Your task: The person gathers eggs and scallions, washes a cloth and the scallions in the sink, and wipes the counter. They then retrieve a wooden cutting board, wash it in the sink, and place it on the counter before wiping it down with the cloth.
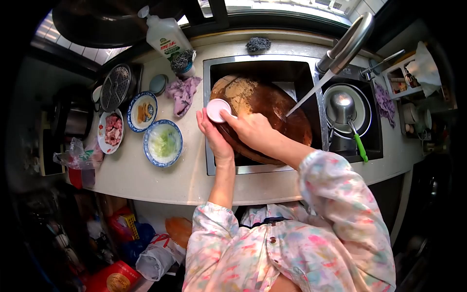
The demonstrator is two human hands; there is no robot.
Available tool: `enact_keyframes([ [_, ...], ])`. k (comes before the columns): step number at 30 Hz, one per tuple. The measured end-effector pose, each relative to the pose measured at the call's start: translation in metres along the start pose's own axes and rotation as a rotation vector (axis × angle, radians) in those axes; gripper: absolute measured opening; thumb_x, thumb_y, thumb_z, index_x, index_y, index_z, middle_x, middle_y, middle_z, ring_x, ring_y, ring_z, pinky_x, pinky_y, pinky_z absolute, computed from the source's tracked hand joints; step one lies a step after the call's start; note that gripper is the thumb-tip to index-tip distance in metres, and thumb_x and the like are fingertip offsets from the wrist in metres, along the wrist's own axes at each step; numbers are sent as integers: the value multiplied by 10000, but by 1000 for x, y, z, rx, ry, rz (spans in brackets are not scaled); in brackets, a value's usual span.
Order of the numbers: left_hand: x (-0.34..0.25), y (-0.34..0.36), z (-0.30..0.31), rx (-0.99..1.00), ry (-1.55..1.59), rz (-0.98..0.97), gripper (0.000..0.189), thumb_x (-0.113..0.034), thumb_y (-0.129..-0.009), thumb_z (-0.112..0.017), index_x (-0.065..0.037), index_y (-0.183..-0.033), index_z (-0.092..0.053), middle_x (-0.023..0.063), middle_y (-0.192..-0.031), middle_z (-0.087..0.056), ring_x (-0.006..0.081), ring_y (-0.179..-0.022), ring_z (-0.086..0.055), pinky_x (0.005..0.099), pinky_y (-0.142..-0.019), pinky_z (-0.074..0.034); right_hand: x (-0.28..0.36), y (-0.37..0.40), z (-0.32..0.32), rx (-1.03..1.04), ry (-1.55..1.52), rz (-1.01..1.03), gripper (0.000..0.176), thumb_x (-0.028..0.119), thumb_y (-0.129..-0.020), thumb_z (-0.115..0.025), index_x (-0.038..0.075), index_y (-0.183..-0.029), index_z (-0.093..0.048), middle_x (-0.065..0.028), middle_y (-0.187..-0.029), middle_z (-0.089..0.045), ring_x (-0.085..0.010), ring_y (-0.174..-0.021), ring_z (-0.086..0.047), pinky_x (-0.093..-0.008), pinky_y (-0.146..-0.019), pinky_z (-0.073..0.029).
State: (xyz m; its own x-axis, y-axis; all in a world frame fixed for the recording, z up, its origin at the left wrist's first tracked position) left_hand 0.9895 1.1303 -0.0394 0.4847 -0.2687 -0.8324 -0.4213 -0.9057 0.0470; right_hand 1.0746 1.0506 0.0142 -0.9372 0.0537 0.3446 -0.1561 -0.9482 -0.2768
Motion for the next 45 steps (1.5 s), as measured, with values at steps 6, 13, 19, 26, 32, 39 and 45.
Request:
enact_keyframes([
  [6, -2, 17, 4, 60, -209, -31, 711, -507, -933, -309, -39, -1406, -60, 160, -1455, -183, 266, -1352, -154, 390, -1100, -137, 15, 82, 33, 173, 34, -66, 521, 141, -768, -585, 118, -1266, -435, -105, -639, -489, -226, -447, -542, -331, -389, -441],
  [13, 3, 17, -3, 54, -107, 11, 693, -482, -932, -353, -38, -1403, -105, 110, -1464, -176, 234, -1342, -182, 363, -1081, -198, -5, 20, -2, 60, 34, -99, 513, 196, -786, -566, 115, -1276, -434, -123, -699, -543, -260, -511, -572, -360, -444, -459],
  [19, 4, 10, 3, 158, -649, -74, 531, -281, -951, -415, -8, -1366, -226, 167, -1424, -237, 267, -1311, -249, 382, -1074, -208, -64, -33, -36, 33, 72, -475, 303, 166, -893, -401, 138, -1178, -498, -184, -781, -610, -341, -678, -633, -432, -561, -516],
  [26, 11, 1, 6, 239, -1056, -326, 578, -89, -824, -522, 22, -1335, -276, 237, -1406, -233, 351, -1318, -219, 409, -1083, -185, -147, 137, -18, 276, 90, -761, 428, 104, -816, -443, 105, -1244, -464, -200, -810, -636, -364, -757, -624, -459, -659, -488],
  [32, 6, 2, -1, 233, -1092, -317, 614, -14, -786, -529, 12, -1340, -265, 235, -1414, -208, 363, -1324, -200, 431, -1089, -181, -69, 104, 3, 311, 40, -450, 470, 63, -794, -445, 128, -1259, -441, -158, -689, -601, -350, -648, -615, -446, -562, -491],
  [39, 10, 2, 3, 219, -1027, -300, 653, 8, -783, -520, 21, -1357, -209, 236, -1408, -212, 365, -1323, -201, 431, -1091, -194, -90, -5, -59, -71, 207, -380, 375, 135, -831, -466, 3, -1181, -454, -130, -655, -599, -270, -565, -620, -370, -489, -499],
  [45, 8, 2, 2, 237, -996, -277, 648, -7, -792, -515, 28, -1359, -202, 244, -1410, -207, 364, -1326, -198, 431, -1090, -188, -157, 56, -79, 6, 42, -822, 310, 170, -886, -392, 69, -1153, -511, -203, -788, -639, -362, -708, -630, -469, -611, -498],
])
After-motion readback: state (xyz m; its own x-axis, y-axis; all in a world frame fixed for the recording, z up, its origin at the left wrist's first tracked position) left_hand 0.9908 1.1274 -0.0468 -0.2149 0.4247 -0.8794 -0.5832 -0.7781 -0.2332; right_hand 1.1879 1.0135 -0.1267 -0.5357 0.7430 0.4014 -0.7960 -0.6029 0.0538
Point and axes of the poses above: each hand's wrist, its own y-axis away from the middle knuckle, its own z-axis out of the back of the hand, x = y × z, the point moved 2 cm from there along -y, towards the middle knuckle
